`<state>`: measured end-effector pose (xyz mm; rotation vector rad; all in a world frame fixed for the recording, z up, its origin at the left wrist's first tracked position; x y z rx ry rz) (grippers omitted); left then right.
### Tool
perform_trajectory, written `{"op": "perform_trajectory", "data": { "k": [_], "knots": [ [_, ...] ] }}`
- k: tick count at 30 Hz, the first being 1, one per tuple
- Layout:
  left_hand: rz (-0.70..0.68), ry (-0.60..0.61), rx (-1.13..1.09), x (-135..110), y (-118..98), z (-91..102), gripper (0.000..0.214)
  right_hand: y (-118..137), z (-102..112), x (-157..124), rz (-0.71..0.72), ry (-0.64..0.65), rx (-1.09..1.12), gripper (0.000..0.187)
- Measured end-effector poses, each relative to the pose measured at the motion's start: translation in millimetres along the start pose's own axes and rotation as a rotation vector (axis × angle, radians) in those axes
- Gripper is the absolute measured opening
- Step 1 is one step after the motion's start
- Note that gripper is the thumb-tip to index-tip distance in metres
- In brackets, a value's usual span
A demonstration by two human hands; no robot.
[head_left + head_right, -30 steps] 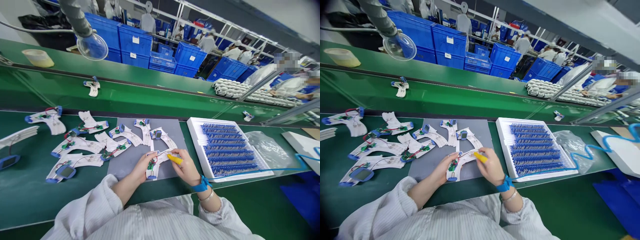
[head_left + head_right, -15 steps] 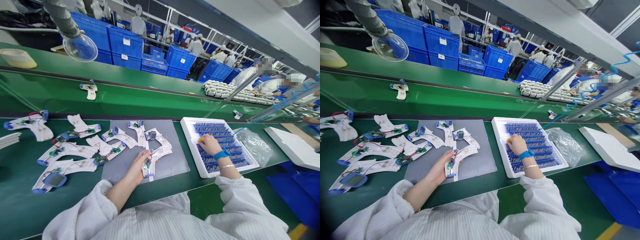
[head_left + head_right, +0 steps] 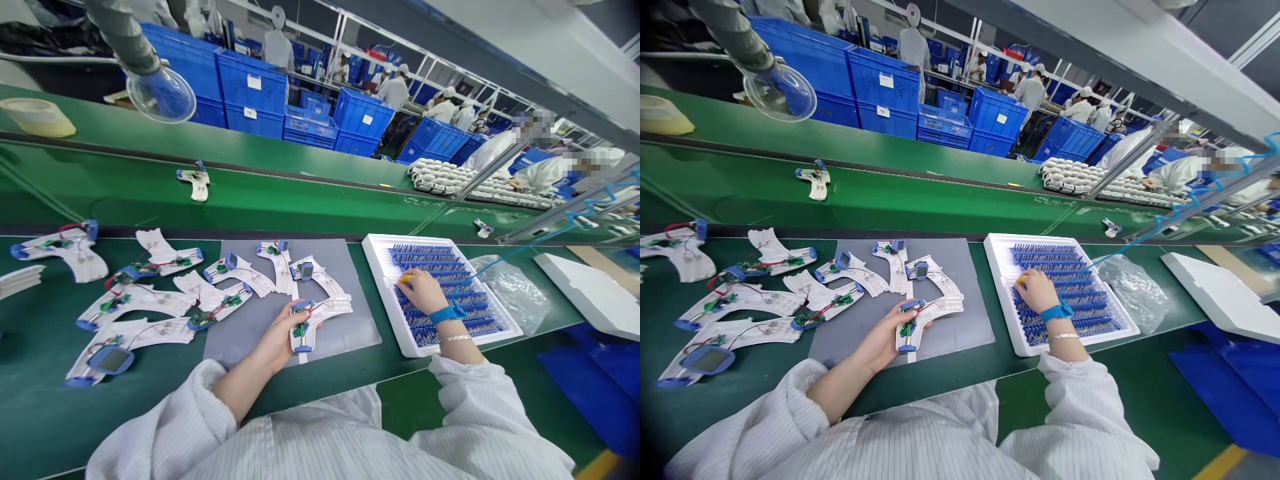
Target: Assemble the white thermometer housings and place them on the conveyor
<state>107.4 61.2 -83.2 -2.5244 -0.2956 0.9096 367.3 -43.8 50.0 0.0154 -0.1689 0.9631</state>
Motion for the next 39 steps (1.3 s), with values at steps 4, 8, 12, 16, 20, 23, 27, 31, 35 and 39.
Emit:
{"op": "perform_trajectory", "data": {
  "k": [4,8,12,16,20,23,27,31,35,39],
  "knots": [
    [0.021,0.046,0.061,-5,1,-7.5,0.067,44,23,-10,0.065,0.012,0.179,0.030],
    [0.032,0.117,0.138,-11,4,-16.5,0.089,141,19,-39,0.371,0.307,0.649,0.027],
    [-0.040,0.137,0.220,-10,0,-16.6,0.097,192,1,-58,0.516,0.456,0.695,0.026],
    [-0.090,0.196,0.276,-11,-2,-19.6,0.101,197,-7,-56,0.517,0.451,0.692,0.025],
    [-0.143,0.181,0.305,-12,-6,-19.9,0.096,198,-7,-54,0.509,0.426,0.650,0.024],
    [-0.206,0.142,0.313,-11,-13,-17.0,0.090,197,-7,-51,0.453,0.362,0.674,0.022],
    [-0.236,0.125,0.248,-5,-14,-11.3,0.090,188,-9,-51,0.346,0.240,0.641,0.039],
    [-0.261,0.088,0.199,-3,-16,-5.6,0.089,190,-11,-56,0.368,0.200,0.497,0.043],
    [-0.276,0.071,0.201,-5,-19,-6.0,0.087,190,-13,-57,0.371,0.200,0.490,0.042],
    [-0.307,0.066,0.220,-7,-23,-6.5,0.086,191,-12,-58,0.384,0.157,0.581,0.038]
  ]
}}
Point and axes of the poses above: each hand's wrist, its own x-axis towards the middle knuckle, its own z-axis out of the back of the hand, y = z × x, the point moved 10 cm from there along x, towards the middle knuckle, and after that the axes turned 1 degree about -x, right-handed, at the moved point
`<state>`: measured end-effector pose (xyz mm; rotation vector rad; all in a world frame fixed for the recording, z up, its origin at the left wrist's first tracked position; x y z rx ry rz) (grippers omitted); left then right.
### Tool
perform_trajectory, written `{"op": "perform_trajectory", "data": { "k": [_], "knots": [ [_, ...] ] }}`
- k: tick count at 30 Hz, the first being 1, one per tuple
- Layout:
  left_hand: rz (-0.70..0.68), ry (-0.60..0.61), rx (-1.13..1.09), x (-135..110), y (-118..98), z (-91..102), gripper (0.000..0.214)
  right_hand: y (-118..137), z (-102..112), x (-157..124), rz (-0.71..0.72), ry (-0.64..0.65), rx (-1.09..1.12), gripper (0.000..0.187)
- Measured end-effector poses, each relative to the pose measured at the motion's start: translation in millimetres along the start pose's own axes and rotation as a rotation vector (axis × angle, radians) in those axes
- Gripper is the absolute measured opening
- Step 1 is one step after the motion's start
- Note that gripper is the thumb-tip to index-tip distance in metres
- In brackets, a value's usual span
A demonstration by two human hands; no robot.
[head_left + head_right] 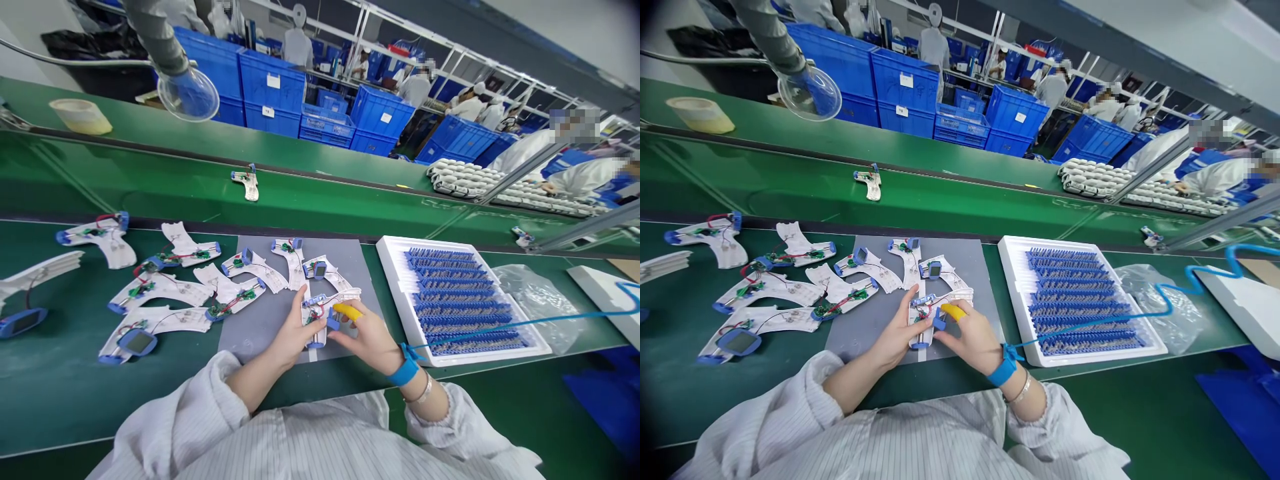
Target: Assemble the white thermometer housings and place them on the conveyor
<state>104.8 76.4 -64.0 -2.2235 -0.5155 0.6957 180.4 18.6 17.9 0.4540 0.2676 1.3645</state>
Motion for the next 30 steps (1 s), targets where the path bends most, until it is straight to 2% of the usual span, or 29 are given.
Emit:
{"op": "perform_trajectory", "data": {
  "k": [6,17,23,30],
  "knots": [
    [-0.006,-0.030,-0.009,2,3,4.0,0.086,8,3,-5,0.115,-0.130,-0.104,0.030],
    [0.065,-0.092,-0.047,0,7,6.4,0.085,17,3,2,0.298,-0.141,-0.173,0.025],
    [0.129,-0.131,-0.106,1,14,7.8,0.084,21,-6,2,0.406,-0.085,-0.233,0.023],
    [0.197,-0.186,-0.111,2,20,14.2,0.084,40,-17,6,0.634,0.049,-0.422,0.022]
  ]
}}
Point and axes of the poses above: each hand's wrist, its own x-axis towards the middle knuckle, its own z-axis out of the back of the hand, y = z × x, the point moved 10 cm from there along x, towards the middle knuckle, and after that the axes turned 1 degree about -x, right-handed, at the moved point
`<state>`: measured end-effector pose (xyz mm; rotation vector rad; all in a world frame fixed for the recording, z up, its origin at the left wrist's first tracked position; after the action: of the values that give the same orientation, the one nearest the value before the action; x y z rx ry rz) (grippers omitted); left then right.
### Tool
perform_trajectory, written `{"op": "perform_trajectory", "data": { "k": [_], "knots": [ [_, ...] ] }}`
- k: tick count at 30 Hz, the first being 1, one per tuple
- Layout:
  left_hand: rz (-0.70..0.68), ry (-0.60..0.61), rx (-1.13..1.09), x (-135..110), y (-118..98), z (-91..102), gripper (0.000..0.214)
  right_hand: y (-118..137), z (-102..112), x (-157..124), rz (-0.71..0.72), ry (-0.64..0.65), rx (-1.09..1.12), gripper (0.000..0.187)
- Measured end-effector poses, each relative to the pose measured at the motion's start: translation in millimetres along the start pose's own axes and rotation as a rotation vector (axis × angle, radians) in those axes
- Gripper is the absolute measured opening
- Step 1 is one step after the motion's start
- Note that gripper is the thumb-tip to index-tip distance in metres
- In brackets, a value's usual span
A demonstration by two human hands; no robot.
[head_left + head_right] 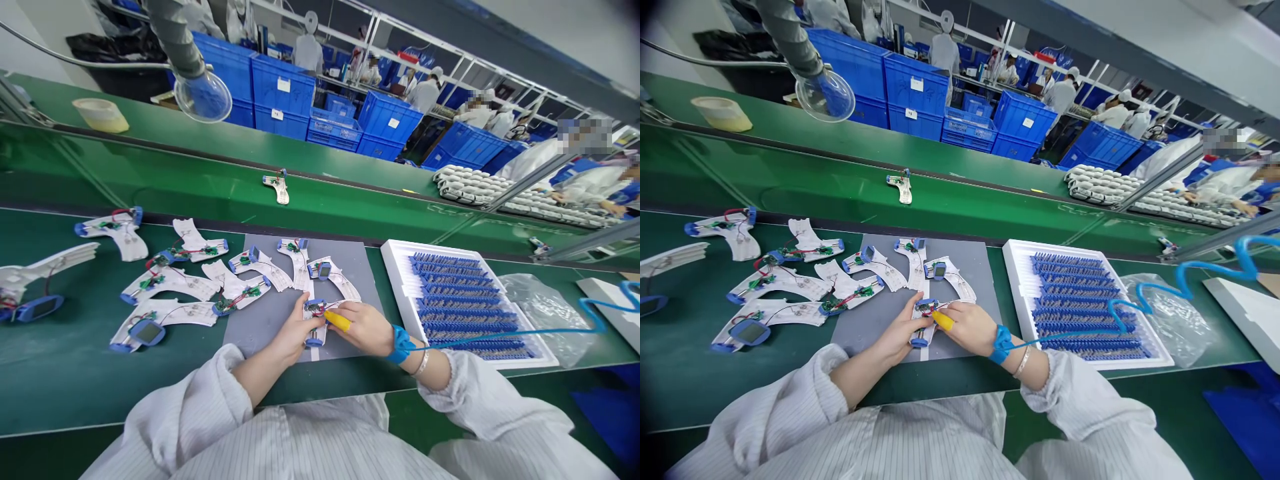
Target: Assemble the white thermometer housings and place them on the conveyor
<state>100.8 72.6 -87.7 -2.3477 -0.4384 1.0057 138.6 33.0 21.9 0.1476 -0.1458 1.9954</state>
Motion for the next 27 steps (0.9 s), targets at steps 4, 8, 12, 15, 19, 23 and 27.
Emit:
{"op": "perform_trajectory", "data": {
  "k": [4,8,12,15,19,23,27],
  "knots": [
    [-0.003,0.000,0.016,2,2,2.1,0.083,6,-9,2,0.083,0.108,-0.057,0.024],
    [-0.013,0.001,0.044,4,4,4.1,0.082,9,-14,-1,0.114,0.155,-0.061,0.025],
    [0.005,0.002,0.051,2,4,3.4,0.079,8,-14,-3,0.118,0.159,-0.061,0.026],
    [-0.005,-0.004,0.025,1,-1,2.4,0.075,3,-14,1,0.080,0.149,-0.083,0.027],
    [-0.020,-0.018,0.001,1,-6,2.8,0.071,-5,-9,7,-0.002,0.091,-0.042,0.027],
    [-0.061,0.002,-0.019,0,-12,0.8,0.070,-18,2,7,-0.113,0.018,0.067,0.034],
    [-0.126,0.032,-0.038,0,-18,-2.6,0.075,-41,26,2,-0.240,-0.105,0.143,0.046]
  ]
}}
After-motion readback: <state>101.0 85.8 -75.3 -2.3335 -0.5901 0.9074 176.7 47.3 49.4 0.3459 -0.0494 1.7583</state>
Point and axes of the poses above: each hand's wrist, its own x-axis towards the middle knuckle, its own z-axis out of the back of the hand, y = z × x, the point moved 10 cm from there along x, towards the middle knuckle, and after that the axes turned 1 degree about -x, right-handed, at the moved point
